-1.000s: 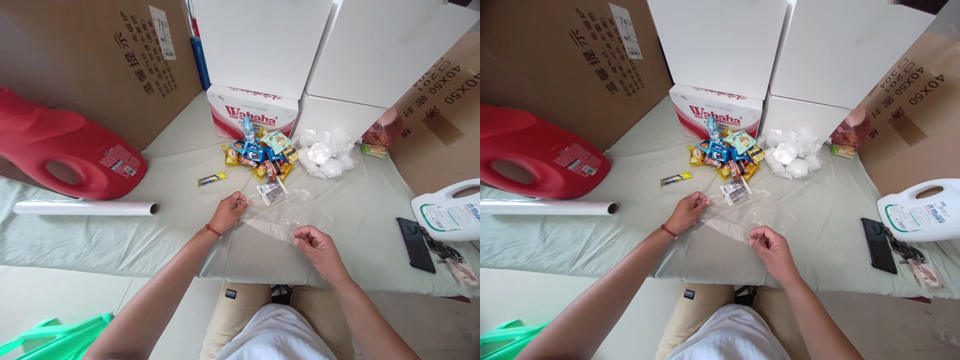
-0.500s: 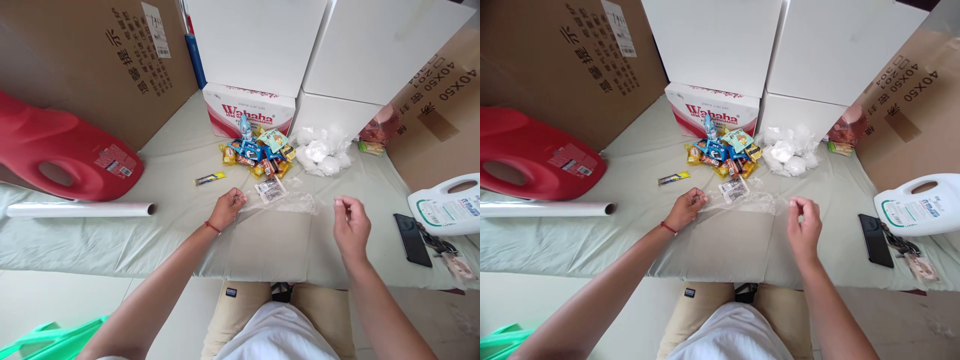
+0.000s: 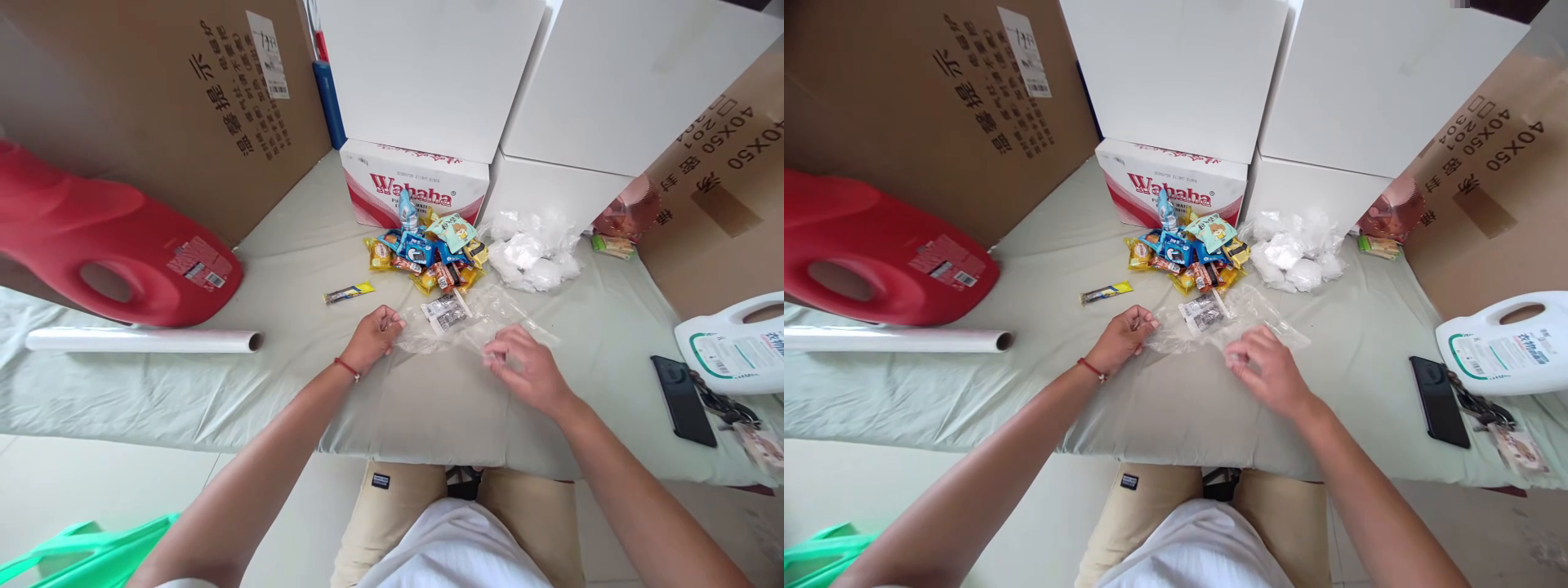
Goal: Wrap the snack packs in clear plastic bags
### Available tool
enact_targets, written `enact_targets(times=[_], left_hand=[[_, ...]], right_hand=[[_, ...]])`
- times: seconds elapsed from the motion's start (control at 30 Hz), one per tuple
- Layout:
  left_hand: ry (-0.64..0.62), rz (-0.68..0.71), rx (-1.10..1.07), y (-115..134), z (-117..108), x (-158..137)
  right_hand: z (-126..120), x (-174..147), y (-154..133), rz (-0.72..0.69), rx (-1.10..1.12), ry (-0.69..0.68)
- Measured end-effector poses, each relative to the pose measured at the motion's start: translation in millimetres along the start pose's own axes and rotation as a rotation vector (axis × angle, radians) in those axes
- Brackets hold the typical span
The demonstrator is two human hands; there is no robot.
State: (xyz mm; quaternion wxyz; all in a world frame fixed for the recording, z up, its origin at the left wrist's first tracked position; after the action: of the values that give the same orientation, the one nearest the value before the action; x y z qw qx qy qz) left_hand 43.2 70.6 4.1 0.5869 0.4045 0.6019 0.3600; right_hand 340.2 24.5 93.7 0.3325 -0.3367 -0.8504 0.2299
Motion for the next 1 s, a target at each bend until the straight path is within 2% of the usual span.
enact_targets(times=[0.13,0.23,0.37,0.5,0.63,0.73,0.8,0.87,1.0], left_hand=[[-0.137,-0.17,-0.085,15.1,-8.0,12.7],[-0.17,-0.277,-0.026,26.9,-7.6,20.6],[-0.139,-0.317,0.101,38.9,1.4,27.6],[-0.064,-0.28,0.155,48.1,5.9,35.5],[0.154,-0.202,0.222,59.3,-0.9,31.1],[0.387,0.041,0.386,64.7,-2.0,5.6],[0.432,0.202,0.549,62.0,4.3,-18.5],[0.42,0.183,0.667,52.5,13.8,-40.7],[0.297,-0.047,0.824,27.1,31.4,-64.8]], right_hand=[[42.6,-47.6,-37.4,-0.173,-0.118,-0.182],[83.6,-79.2,-48.8,-0.271,-0.223,-0.324],[119.3,-84.8,-55.6,-0.37,-0.31,-0.45],[127.9,-58.6,-68.0,-0.329,-0.339,-0.647],[133.0,-29.9,-80.5,-0.271,-0.4,-0.788],[139.6,-16.9,-83.5,-0.272,-0.464,-0.815],[143.0,-12.8,-82.5,-0.285,-0.488,-0.797],[144.9,-11.5,-80.7,-0.303,-0.498,-0.777],[144.3,-12.5,-78.2,-0.306,-0.513,-0.758]])
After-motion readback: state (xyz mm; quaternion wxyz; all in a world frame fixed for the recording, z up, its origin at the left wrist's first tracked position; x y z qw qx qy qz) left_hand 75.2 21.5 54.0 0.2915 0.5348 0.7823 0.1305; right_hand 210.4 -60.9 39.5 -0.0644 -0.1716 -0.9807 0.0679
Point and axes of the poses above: each hand's wrist, its own x-axis towards the middle knuckle, its own z-axis out of the palm, y = z × x, the point moved 1 cm from there along x, towards the middle knuckle, and after that the axes turned 12 degrees about -z, right-handed, at the moved point
